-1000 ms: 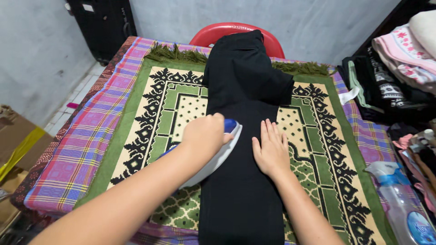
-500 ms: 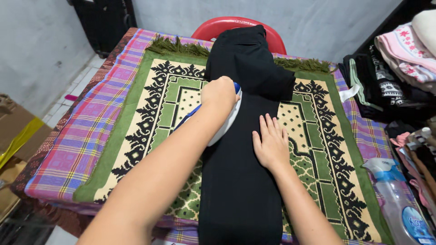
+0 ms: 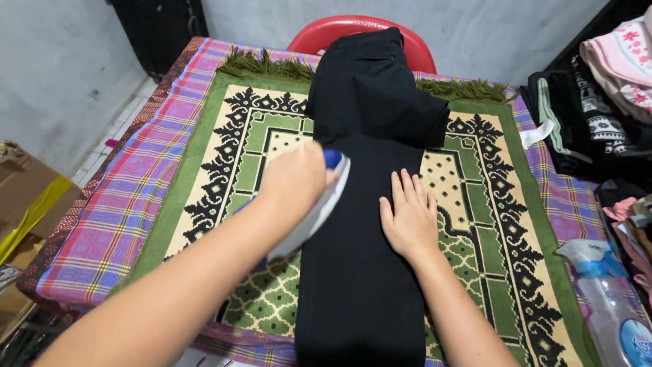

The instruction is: The person irons a pair of black trousers laid on a patterned mat. They smooth the fabric with their hands, use a blue and white iron to press the legs and waist, and occasionally spray water from a bottle onto the trousers before continuing to iron.

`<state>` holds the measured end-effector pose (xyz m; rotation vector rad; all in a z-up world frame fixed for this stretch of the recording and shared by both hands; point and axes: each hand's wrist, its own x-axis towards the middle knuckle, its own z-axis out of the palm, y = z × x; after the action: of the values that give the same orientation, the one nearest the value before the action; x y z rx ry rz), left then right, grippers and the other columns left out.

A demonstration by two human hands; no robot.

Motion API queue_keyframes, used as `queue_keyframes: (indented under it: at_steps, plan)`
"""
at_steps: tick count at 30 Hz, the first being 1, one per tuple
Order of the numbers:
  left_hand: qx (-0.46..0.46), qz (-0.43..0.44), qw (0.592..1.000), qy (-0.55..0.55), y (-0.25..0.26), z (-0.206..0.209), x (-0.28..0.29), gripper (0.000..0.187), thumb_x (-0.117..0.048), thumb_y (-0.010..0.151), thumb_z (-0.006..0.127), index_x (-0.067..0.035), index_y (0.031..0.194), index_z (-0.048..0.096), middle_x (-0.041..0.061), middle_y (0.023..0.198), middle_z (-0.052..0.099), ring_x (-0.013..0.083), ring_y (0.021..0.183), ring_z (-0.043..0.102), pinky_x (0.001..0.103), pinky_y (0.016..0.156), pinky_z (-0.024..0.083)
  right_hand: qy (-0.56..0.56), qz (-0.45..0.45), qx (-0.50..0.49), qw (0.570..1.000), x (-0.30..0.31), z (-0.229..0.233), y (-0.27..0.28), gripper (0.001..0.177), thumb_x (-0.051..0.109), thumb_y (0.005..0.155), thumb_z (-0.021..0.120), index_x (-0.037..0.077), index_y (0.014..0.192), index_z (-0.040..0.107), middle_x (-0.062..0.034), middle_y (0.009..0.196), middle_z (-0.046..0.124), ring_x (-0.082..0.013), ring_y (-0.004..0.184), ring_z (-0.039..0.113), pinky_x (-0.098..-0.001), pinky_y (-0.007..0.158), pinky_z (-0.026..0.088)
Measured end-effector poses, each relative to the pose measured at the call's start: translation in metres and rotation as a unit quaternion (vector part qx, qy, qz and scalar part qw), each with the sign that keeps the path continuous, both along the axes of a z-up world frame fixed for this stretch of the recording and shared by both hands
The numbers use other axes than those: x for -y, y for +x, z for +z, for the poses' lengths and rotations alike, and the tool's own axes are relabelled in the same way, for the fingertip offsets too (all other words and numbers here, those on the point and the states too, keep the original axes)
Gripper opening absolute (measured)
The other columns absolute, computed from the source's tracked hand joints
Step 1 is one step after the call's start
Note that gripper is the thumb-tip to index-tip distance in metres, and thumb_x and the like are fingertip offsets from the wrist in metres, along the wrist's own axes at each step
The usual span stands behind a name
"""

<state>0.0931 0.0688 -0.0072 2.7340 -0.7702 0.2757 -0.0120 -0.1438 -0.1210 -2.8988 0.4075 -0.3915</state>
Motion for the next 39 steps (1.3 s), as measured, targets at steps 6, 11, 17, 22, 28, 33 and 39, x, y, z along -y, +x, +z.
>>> queue_keyframes:
  at_steps: [6, 11, 17, 22, 28, 33, 39]
  plan:
    - [-0.052, 0.079, 0.995, -0.031, 0.065, 0.001, 0.040, 0.051, -0.050, 0.076, 0.083, -0.004, 0.093, 0.070, 0.020, 0.090, 0.075, 0.0351, 0.089, 0.075, 0.044, 0.076, 0.061, -0.001, -0.008, -0.006, 1.000, 0.000, 0.001, 0.000, 0.065, 0.043, 0.100, 0.044, 0.012, 0.156, 0.037, -0.0101, 0.165, 0.031, -0.0280, 0.153, 0.023, -0.0510, 0.121, 0.016]
    - [-0.052, 0.068, 0.996, -0.023, 0.066, 0.004, 0.038, 0.052, -0.051, 0.075, 0.084, -0.005, 0.095, 0.072, 0.019, 0.096, 0.075, 0.0348, 0.091, 0.074, 0.044, 0.079, 0.060, -0.004, 0.000, 0.015, 1.000, 0.000, 0.001, 0.000, 0.064, 0.042, 0.100, 0.044, 0.012, 0.156, 0.038, -0.0106, 0.164, 0.032, -0.0288, 0.153, 0.024, -0.0508, 0.122, 0.016]
    - [-0.060, -0.034, 0.998, 0.015, -0.004, 0.009, 0.007, 0.053, -0.053, 0.076, 0.082, -0.004, 0.093, 0.071, 0.018, 0.089, 0.073, 0.0374, 0.084, 0.074, 0.047, 0.076, 0.060, -0.008, 0.004, 0.015, 1.000, 0.001, -0.002, -0.001, 0.065, 0.043, 0.100, 0.045, 0.010, 0.156, 0.039, -0.0114, 0.164, 0.033, -0.0295, 0.152, 0.025, -0.0518, 0.120, 0.017]
    - [-0.058, -0.057, 0.996, 0.039, -0.043, 0.012, 0.000, 0.054, -0.055, 0.080, 0.079, -0.003, 0.090, 0.067, 0.019, 0.079, 0.073, 0.0358, 0.076, 0.075, 0.044, 0.068, 0.061, -0.005, -0.002, 0.012, 1.000, 0.000, 0.000, -0.002, 0.063, 0.041, 0.100, 0.046, 0.011, 0.155, 0.040, -0.0112, 0.163, 0.034, -0.0297, 0.152, 0.025, -0.0526, 0.120, 0.018]
    - [-0.045, -0.019, 0.998, -0.030, -0.003, 0.010, 0.053, 0.045, -0.046, 0.077, 0.083, -0.004, 0.090, 0.071, 0.017, 0.088, 0.075, 0.0344, 0.084, 0.075, 0.043, 0.072, 0.061, 0.000, 0.000, 0.020, 1.000, 0.000, -0.002, -0.001, 0.063, 0.040, 0.099, 0.048, 0.010, 0.154, 0.041, -0.0117, 0.164, 0.034, -0.0300, 0.152, 0.026, -0.0529, 0.120, 0.019]
    - [-0.122, 0.044, 0.991, -0.024, 0.035, 0.018, 0.101, 0.041, -0.043, 0.080, 0.083, -0.009, 0.101, 0.076, 0.013, 0.104, 0.076, 0.0309, 0.100, 0.074, 0.041, 0.083, 0.060, 0.007, -0.003, 0.019, 1.000, 0.002, -0.001, 0.000, 0.063, 0.039, 0.099, 0.049, 0.011, 0.154, 0.041, -0.0111, 0.163, 0.034, -0.0291, 0.152, 0.026, -0.0525, 0.120, 0.018]
    - [-0.096, -0.002, 0.995, -0.013, 0.019, 0.020, 0.084, 0.045, -0.045, 0.077, 0.084, -0.008, 0.102, 0.077, 0.015, 0.104, 0.075, 0.0324, 0.098, 0.074, 0.041, 0.082, 0.060, 0.017, 0.009, 0.044, 0.999, 0.003, -0.002, -0.003, 0.061, 0.037, 0.099, 0.050, 0.009, 0.153, 0.043, -0.0119, 0.162, 0.037, -0.0298, 0.152, 0.028, -0.0514, 0.120, 0.019]
